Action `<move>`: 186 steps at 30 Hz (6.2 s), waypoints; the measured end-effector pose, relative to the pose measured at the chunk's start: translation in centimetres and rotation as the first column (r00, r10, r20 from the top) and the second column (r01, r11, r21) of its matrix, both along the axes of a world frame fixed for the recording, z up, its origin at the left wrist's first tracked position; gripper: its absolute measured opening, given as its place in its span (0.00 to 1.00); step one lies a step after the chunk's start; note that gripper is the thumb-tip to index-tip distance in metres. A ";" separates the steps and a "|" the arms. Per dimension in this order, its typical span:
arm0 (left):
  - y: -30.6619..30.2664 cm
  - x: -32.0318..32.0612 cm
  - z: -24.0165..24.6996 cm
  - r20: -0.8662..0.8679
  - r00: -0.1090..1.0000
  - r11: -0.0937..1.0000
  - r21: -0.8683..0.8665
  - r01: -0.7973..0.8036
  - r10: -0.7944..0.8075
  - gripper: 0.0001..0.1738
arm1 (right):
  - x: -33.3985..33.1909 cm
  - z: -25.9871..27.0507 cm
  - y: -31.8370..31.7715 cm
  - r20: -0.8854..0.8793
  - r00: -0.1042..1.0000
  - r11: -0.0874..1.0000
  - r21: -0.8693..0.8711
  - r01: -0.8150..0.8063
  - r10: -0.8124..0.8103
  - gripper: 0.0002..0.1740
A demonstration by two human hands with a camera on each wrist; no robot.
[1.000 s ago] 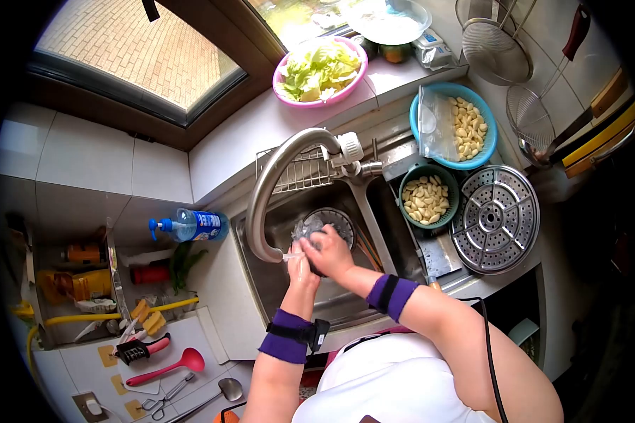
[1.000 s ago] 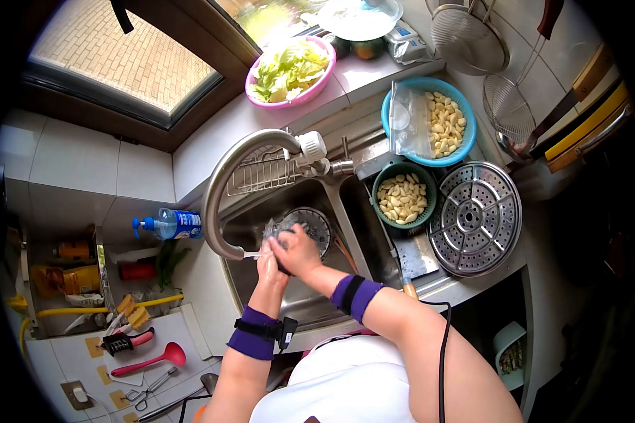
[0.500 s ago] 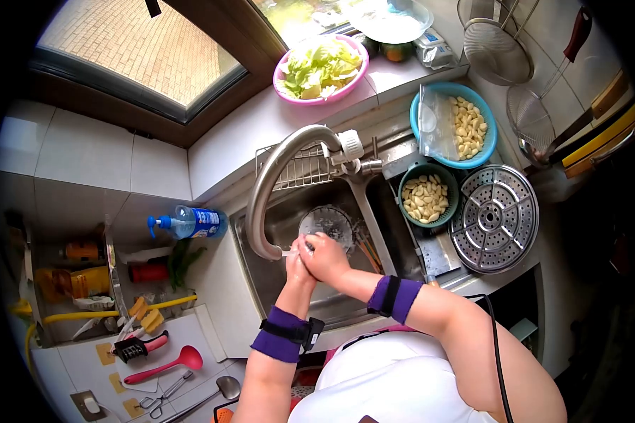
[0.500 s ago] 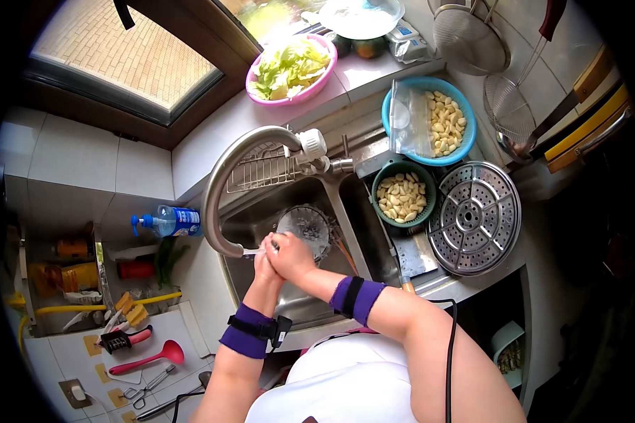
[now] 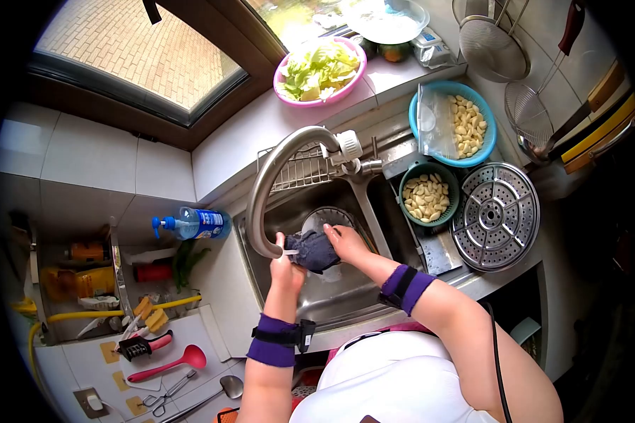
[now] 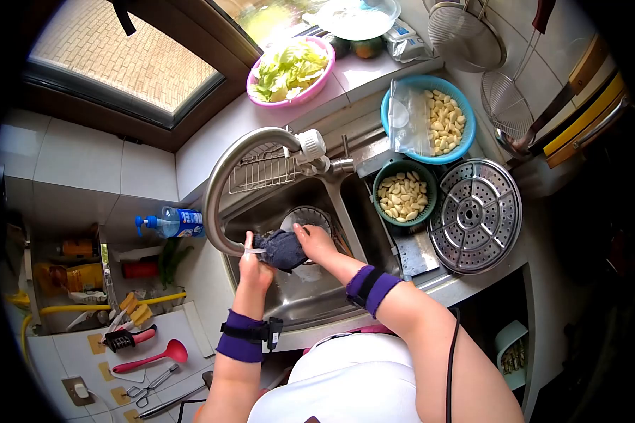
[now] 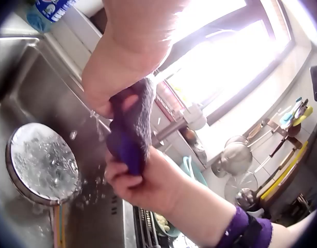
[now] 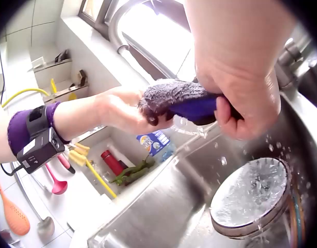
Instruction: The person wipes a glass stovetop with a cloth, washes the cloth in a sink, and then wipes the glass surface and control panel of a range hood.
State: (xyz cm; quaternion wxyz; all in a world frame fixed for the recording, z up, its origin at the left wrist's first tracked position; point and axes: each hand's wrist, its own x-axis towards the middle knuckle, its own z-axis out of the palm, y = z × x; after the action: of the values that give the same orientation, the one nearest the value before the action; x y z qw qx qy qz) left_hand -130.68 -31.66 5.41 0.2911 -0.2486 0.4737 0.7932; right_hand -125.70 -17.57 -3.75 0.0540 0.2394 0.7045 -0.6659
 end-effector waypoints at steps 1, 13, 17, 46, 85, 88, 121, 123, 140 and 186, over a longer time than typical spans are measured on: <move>-0.5 -0.1 0.4 -0.044 0.997 0.998 -0.020 -0.063 0.062 0.26 | 0.4 -0.2 0.6 0.001 1.000 0.999 -0.047 0.024 -0.024 0.31; 0.9 1.5 7.2 -0.189 0.881 0.856 -0.393 0.337 -0.434 0.25 | 2.6 4.9 -0.4 -0.304 0.919 0.958 0.217 -0.188 0.249 0.41; 1.7 1.8 8.2 -0.208 0.864 0.812 -0.493 0.312 -0.458 0.22 | 2.4 6.1 0.0 -0.245 0.939 0.955 -0.109 -0.275 0.242 0.22; -5.4 -1.2 0.3 -0.059 0.971 0.963 -0.153 0.220 -0.231 0.18 | 0.1 1.0 1.7 -0.388 0.921 0.771 -0.579 -0.266 0.027 0.14; 1.2 1.8 -3.6 -0.211 0.969 0.970 -0.227 0.083 -0.132 0.19 | -1.2 3.7 -1.4 -0.095 0.995 0.987 0.157 0.047 -0.032 0.20; -0.5 1.6 -3.6 -0.221 0.970 0.995 -0.036 0.091 -0.096 0.24 | -1.5 2.7 -0.7 -0.107 0.992 0.998 -0.006 0.067 -0.068 0.27; -2.8 1.2 -0.6 -0.211 0.971 0.947 0.274 0.168 -0.111 0.22 | 3.1 2.4 1.4 -0.012 0.918 0.897 -0.206 -0.390 0.396 0.37; -4.2 0.7 -2.5 -0.346 0.919 0.979 0.011 0.203 -0.186 0.19 | 3.3 4.2 1.3 0.056 0.957 0.840 -0.496 -0.219 0.283 0.30; -2.1 1.6 -1.0 -0.351 0.936 0.997 0.044 0.059 -0.040 0.30 | 1.4 1.0 0.9 -0.333 0.943 0.998 -0.055 -0.002 -0.017 0.28; -1.4 3.9 -7.0 -0.239 0.960 0.945 0.254 0.204 -0.143 0.24 | 4.3 9.3 -5.0 -0.483 0.871 0.972 0.235 0.028 0.092 0.13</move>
State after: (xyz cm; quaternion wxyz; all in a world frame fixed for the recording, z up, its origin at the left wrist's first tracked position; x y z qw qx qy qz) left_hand -126.83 -33.01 -1.63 0.3386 -0.0744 0.4075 0.8448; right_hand -121.37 -22.57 5.57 -0.1439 0.0554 0.7724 -0.6161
